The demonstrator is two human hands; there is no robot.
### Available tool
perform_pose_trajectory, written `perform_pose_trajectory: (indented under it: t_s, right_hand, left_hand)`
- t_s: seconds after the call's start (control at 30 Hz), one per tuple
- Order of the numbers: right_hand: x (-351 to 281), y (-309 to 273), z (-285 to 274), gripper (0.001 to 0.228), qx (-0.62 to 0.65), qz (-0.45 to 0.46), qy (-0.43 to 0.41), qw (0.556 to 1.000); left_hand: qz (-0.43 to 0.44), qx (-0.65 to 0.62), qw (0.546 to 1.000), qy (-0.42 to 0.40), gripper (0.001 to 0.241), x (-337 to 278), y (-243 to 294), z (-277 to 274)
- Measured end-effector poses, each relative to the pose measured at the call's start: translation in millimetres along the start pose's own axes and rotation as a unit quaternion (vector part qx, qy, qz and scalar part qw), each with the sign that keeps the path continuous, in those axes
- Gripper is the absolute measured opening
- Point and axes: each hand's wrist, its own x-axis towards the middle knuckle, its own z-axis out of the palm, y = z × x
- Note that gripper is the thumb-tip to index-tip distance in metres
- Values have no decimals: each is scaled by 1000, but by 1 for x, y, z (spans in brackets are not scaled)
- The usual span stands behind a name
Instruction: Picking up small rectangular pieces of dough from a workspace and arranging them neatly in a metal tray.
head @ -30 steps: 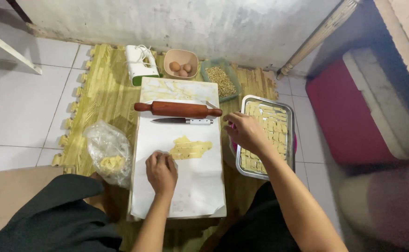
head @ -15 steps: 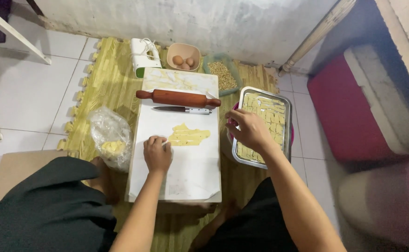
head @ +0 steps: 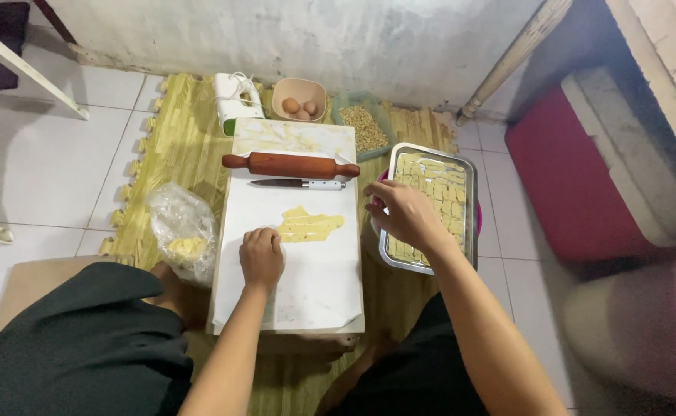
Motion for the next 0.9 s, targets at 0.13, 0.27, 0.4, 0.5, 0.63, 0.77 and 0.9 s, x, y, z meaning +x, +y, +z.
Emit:
perform_pose_trajectory:
  t_s: [0.13,0.27,0.4,0.5,0.63,0.77,0.9]
  right_hand:
    - [6,0,7,21,-24,-11,-2,1000]
    - [11,-14,3,24,-19,6,-39,999]
    - [13,-17,3,26,-19,11,-58,998]
    - [16,-14,9,25,8,8,-63,998]
    - [15,-20,14,26,83,19,-84,993]
    - [16,-29,22,28,212,-5,-85,973]
    - [14,-31,25,29,283,-43,-69,956]
  left_hand:
    - [-20,-52,998,-7,9,-3,13,-14]
    - [-39,-198,979,17,9,0,13,-12]
    - [-104,-290,951,-1,12,7,9,-6]
    - [-142,-340,929,-16,17,14,4,0]
    - [-177,-467,866,-19,19,13,47,-24]
    - [-103,-514,849,-60,35,11,91,-58]
    - [-20,-481,871,-99,49,11,118,-76]
